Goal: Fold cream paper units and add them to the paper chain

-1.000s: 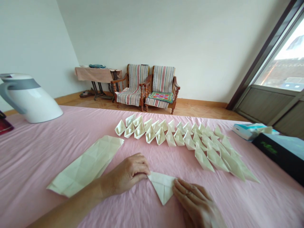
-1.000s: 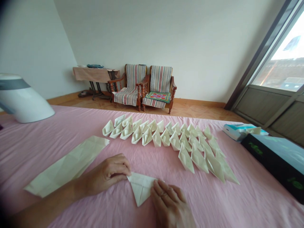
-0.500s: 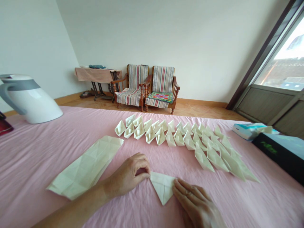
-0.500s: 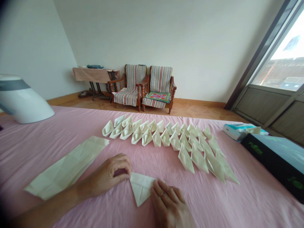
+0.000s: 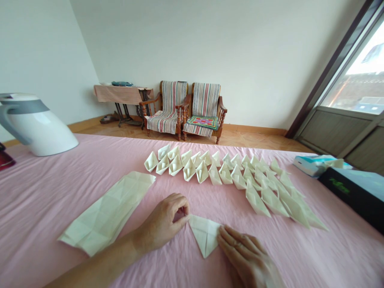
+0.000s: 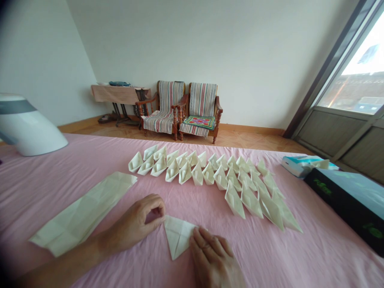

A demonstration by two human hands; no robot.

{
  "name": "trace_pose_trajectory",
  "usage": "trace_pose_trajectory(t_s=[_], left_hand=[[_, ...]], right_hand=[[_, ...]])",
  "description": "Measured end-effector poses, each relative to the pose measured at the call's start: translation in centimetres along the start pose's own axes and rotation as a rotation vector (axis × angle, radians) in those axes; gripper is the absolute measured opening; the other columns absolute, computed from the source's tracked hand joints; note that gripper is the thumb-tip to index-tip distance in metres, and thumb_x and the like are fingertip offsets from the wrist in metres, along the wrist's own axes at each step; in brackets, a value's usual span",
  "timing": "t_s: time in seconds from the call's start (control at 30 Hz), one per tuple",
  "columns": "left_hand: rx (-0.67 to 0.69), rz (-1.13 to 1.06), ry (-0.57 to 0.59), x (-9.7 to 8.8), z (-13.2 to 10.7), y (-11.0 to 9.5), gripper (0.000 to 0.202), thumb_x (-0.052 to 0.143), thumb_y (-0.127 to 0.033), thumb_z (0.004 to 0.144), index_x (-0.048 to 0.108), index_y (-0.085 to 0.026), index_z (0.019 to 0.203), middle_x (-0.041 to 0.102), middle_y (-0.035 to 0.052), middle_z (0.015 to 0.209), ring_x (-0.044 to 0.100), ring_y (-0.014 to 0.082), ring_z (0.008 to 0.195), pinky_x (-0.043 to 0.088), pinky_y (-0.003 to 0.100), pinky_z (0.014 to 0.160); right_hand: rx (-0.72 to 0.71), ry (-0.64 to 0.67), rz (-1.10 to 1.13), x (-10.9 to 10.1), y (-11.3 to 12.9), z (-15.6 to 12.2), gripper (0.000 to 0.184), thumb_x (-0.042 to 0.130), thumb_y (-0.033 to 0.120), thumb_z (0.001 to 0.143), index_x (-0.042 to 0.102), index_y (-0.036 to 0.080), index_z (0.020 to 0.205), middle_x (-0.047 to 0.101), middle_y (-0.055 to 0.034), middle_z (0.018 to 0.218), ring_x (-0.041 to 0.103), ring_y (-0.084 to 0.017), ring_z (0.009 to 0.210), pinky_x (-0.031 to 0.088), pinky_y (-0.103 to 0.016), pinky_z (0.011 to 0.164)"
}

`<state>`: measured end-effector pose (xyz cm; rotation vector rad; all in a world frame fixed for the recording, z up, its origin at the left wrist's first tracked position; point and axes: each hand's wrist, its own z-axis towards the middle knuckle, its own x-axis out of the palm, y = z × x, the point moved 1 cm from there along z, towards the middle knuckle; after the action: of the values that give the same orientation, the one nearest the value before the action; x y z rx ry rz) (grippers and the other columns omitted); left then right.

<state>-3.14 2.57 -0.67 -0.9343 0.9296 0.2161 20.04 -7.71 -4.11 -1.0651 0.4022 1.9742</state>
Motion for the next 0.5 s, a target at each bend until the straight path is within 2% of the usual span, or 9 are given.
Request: trace_pose_trajectory(t_s=[0.1,0.23,0.37,0.5], left_hand=[[0.034,0.046,0.000,0.1,0.0,-0.3,0.017,0.059,-0.001,0.080,0.056,-0.017,0.073,0.056,-0.0002,0.079,0.054,0.0152,0.077,0.043,0.024,0.069],[0.150,0.213,0.046,0.5,-0.8,-1.1,0.022,0.052,-0.004,0.090,0.058,-0.015,0.073,0.058,0.0033,0.082,0.055,0.0177,0.081,0.045,0.028,0.073],[0.201,0.356,0.089,0.8,-2.0,-1.9,0.020,0.048,-0.004,0.091,0.062,-0.016,0.084,0.062,0.0049,0.088,0.055,0.0206,0.084,0.048,0.034,0.078],[0.247,0.375,0.070,0.5,-2.7,-2.4,0.018,0.051,-0.005,0.090,0.063,-0.015,0.096,0.064,0.0059,0.100,0.055,0.0224,0.091,0.049,0.037,0.084]], right_hand=[[0.018,-0.002,0.004,0.1,0.0,0.0,0.035,0.045,0.011,0.086,0.068,0.016,0.112,0.069,-0.0047,0.115,0.067,-0.019,0.103,0.056,-0.025,0.079],[0.015,-0.011,0.012,0.1,0.0,0.2,0.034,0.044,0.012,0.087,0.068,0.016,0.111,0.070,-0.0042,0.114,0.067,-0.019,0.103,0.056,-0.025,0.079],[0.011,-0.023,0.006,0.0,0.0,0.3,0.035,0.043,0.010,0.086,0.067,0.015,0.111,0.070,-0.0024,0.114,0.068,-0.019,0.101,0.056,-0.024,0.077],[0.012,-0.022,0.019,0.0,0.1,0.3,0.036,0.045,0.011,0.084,0.067,0.015,0.111,0.070,-0.0036,0.114,0.068,-0.019,0.102,0.056,-0.025,0.078]])
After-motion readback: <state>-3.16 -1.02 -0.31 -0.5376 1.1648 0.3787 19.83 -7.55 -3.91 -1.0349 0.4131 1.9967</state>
